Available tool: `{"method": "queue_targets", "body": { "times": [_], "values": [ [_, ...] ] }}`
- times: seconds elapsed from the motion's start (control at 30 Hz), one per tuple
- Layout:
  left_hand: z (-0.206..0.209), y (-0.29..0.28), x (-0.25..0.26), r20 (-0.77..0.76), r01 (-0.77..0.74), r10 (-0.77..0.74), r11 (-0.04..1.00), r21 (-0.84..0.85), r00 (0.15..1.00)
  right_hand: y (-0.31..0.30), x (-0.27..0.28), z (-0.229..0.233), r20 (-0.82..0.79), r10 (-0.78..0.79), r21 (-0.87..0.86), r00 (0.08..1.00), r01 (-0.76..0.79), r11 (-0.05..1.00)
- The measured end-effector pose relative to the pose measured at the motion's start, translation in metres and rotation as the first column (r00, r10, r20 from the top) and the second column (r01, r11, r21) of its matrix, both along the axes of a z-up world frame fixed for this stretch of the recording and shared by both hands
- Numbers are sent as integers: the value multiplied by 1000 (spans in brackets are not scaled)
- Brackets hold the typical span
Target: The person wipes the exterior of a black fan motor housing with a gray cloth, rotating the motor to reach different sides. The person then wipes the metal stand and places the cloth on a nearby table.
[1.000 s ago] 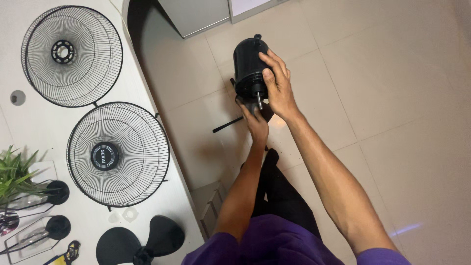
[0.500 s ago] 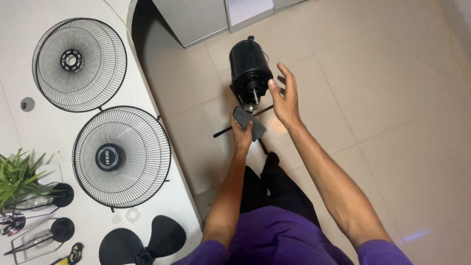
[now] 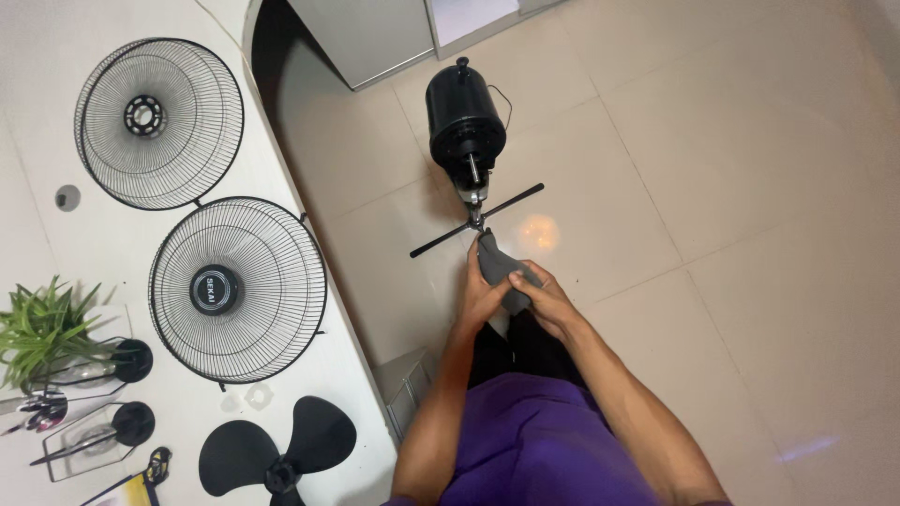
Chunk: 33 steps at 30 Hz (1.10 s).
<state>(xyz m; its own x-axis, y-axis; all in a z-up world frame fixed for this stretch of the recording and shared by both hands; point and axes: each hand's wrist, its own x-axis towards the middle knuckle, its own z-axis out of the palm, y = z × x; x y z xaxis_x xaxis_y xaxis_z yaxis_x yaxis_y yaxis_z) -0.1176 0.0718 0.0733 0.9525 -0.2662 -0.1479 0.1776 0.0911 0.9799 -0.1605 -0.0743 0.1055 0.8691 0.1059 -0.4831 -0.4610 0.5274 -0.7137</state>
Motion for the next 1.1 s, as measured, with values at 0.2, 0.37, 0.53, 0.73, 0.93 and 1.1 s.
{"method": "queue_targets", "body": {
  "times": [0.2,0.37,0.53,0.73,0.93,1.1],
  "values": [
    [20,19,28,-144,246,-234,967,71,961,-16,-1,19,36,2,-63,999,1,998],
    [19,41,66,-138,122,-99,977,172,986,-35,10,13,-22,-94,0,995,94,996],
    [5,28,119,115,-144,110,927,347,987,-57,18,12,-134,-121,-61,984,114,992],
    [-14,7,170,335,-155,-25,852,500,942,-67,32,19,-218,-96,-53,971,87,995],
    [-34,6,208,302,-148,-31,821,551,953,-68,58,11,-76,-115,-169,990,101,980],
    [-24,3,238,90,-39,-16,819,573,996,-62,99,-1,55,4,-489,998,23,872]
  ]
}}
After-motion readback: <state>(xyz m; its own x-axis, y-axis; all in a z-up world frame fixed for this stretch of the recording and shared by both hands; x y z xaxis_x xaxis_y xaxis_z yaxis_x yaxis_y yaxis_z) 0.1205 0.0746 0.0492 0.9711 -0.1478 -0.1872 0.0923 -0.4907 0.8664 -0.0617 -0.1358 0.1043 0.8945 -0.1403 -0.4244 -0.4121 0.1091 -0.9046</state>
